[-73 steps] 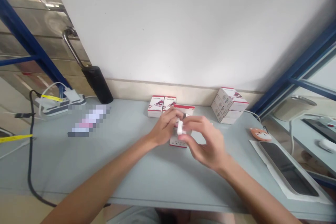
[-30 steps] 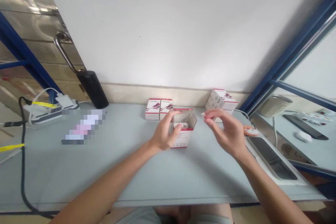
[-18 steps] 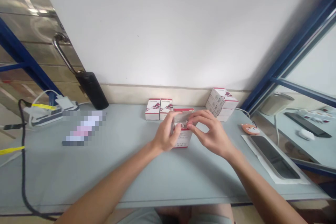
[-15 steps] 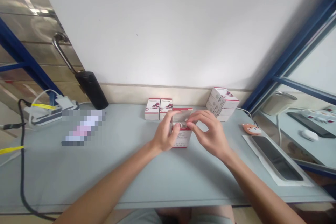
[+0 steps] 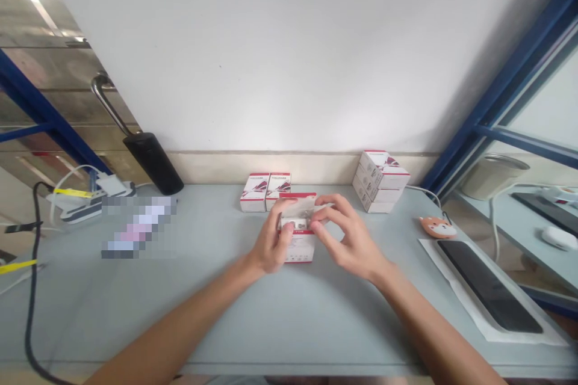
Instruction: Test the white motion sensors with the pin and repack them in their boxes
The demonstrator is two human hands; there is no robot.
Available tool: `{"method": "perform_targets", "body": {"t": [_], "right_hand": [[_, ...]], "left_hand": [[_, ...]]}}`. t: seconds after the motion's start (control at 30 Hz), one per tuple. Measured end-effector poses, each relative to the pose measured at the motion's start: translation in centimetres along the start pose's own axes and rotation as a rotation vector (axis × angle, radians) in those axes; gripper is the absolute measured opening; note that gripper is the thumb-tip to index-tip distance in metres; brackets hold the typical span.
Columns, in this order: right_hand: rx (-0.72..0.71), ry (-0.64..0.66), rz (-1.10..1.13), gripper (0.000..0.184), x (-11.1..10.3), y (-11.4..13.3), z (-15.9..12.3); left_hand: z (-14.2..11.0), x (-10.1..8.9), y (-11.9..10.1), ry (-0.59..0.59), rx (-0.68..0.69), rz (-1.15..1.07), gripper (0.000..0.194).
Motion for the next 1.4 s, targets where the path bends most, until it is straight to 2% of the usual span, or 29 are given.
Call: {"method": "perform_targets", "body": {"t": [0.07, 0.17, 0.27, 0.33, 0.47, 0.57, 0.63, 0.7, 0.77, 0.83, 0.9, 1.0, 1.07, 1.13, 1.3, 1.4], "right_hand": [[0.042, 0.004, 0.073, 0.012, 0.4, -0.3, -0.3], [0.131, -0.116, 0.21, 0.022, 0.7, -1.1, -0.7], [0.165, -0.182, 0.29, 0.016, 1.0, -1.8, -1.0], [0.147, -0.144, 0.294, 0.016, 1.1, -1.8, -0.9], [0.162, -0.056, 0.327, 0.032, 1.2, -1.3, -0.8], [0.226, 0.0, 0.376, 0.027, 2.0, -0.9, -1.1], [0.31, -0.046, 0.457, 0.022, 2.4, -1.2, -1.4], [0.387, -0.123, 0.576, 0.033, 2.7, -1.6, -1.6], [0.421, -0.158, 0.636, 0.046, 2.9, -1.9, -1.8], [0.401, -0.159, 0.585, 0.043, 2.8, -2.0, -2.0], [0.334, -0.138, 0.497, 0.032, 2.7, -1.8, -2.0], [0.255, -0.12, 0.434, 0.019, 2.5, -1.4, -2.1], [0.259, -0.155, 0.406, 0.014, 2.3, -1.5, -2.1], [0.25, -0.195, 0.366, 0.011, 2.0, -1.4, -1.9], [0.107, -0.144, 0.304, 0.007, 1.6, -0.5, -1.3], [-0.035, -0.114, 0.218, 0.006, 1.4, -0.3, -1.3]], "left_hand": [[0.0, -0.2, -0.1, -0.063, 0.064, 0.024, 0.042], [-0.1, -0.4, -0.2, -0.13, 0.134, 0.058, 0.034], [-0.2, -0.1, 0.0, -0.066, 0.098, 0.089, 0.018], [-0.2, -0.1, -0.1, -0.029, 0.071, 0.104, 0.018], [-0.3, -0.1, -0.3, 0.015, 0.062, 0.112, 0.018], [-0.6, 0.3, -0.5, 0.031, 0.099, 0.07, 0.019], [-0.6, 0.3, -0.7, 0.002, 0.13, 0.032, 0.021], [-0.4, 0.2, -1.0, -0.036, 0.165, -0.003, 0.027], [-0.3, 0.2, -1.3, -0.02, 0.185, -0.009, 0.027], [-0.2, 0.4, -1.3, 0.038, 0.168, 0.012, 0.022], [-0.2, 0.5, -1.0, 0.072, 0.131, 0.024, 0.021], [-0.5, 0.3, -0.6, -0.013, 0.124, -0.01, 0.024], [-0.7, 0.0, -0.6, -0.114, 0.174, -0.06, 0.03], [-0.8, -0.1, -0.6, -0.152, 0.202, -0.091, 0.038], [-0.2, 0.4, 0.1, 0.013, 0.182, 0.021, 0.033], [0.2, 0.2, 0.3, 0.061, 0.205, 0.027, 0.03]]}}
Point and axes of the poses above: each hand's wrist, its own z-axis towards the middle knuckle, its own x-axis out of the palm, y = z × x, the point moved 7 cm from there along z, towards the middle knuckle, and after that the axes turned 15 degrees about -y, right-handed, at the moved point
